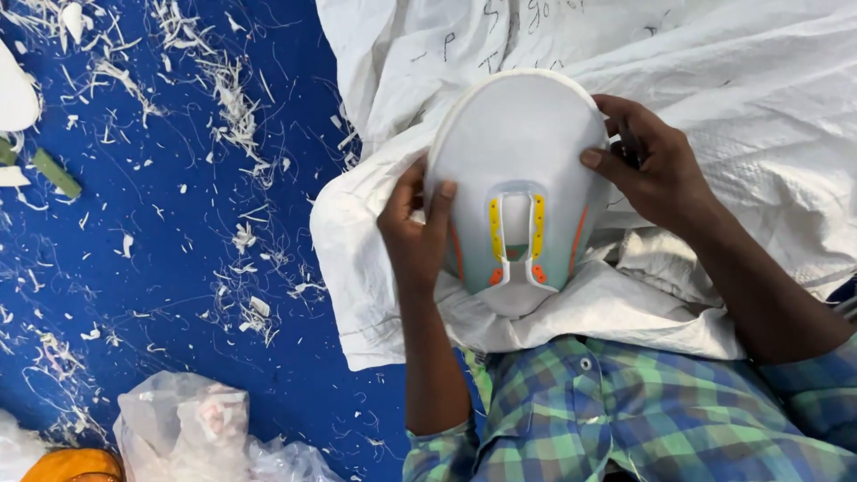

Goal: The person trims excess material from shoe components using a small snip tool.

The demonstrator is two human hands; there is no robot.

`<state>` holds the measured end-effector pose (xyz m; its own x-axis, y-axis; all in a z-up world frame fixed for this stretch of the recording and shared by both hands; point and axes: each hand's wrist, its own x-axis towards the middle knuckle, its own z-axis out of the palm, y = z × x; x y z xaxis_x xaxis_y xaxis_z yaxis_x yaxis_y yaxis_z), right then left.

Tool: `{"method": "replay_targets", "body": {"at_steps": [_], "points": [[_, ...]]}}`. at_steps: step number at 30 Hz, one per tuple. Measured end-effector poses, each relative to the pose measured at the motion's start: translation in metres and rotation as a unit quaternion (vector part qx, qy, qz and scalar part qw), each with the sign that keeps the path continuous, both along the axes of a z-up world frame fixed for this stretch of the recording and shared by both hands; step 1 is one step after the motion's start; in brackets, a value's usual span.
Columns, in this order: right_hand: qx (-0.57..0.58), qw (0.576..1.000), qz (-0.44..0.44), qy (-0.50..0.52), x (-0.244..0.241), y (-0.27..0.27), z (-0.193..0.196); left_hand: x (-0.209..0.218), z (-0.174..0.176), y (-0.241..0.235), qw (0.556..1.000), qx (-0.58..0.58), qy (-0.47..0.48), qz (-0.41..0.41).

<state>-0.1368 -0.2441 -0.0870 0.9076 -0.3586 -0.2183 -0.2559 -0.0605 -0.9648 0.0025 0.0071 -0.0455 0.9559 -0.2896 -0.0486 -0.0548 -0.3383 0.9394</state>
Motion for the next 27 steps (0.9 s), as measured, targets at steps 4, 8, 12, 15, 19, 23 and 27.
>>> {"method": "replay_targets", "body": {"at_steps": [4,8,12,15,19,23,27], "points": [[0.099,0.994,-0.037,-0.01,0.0,-0.007,0.016,0.001,-0.033,0.01,0.99,-0.081,0.104,0.042],[0.247,0.968,0.002,-0.034,-0.003,-0.008,0.018,0.01,-0.022,0.009,0.934,-0.304,0.142,0.126],[0.206,0.978,0.034,0.008,-0.001,0.003,0.023,0.015,-0.011,0.0,0.952,-0.256,0.068,0.155],[0.257,0.966,-0.023,-0.004,0.004,0.003,0.032,0.001,0.013,-0.018,0.985,-0.082,-0.082,0.131],[0.267,0.961,-0.056,-0.047,0.017,-0.002,0.043,-0.047,-0.002,-0.008,0.993,-0.042,-0.048,0.1],[0.229,0.967,-0.071,-0.08,0.024,0.002,0.042,-0.059,0.032,-0.019,0.996,-0.064,0.058,-0.007],[0.241,0.962,-0.087,-0.095,0.021,0.014,0.037,-0.058,0.055,-0.02,0.992,-0.001,0.119,-0.045]]}}
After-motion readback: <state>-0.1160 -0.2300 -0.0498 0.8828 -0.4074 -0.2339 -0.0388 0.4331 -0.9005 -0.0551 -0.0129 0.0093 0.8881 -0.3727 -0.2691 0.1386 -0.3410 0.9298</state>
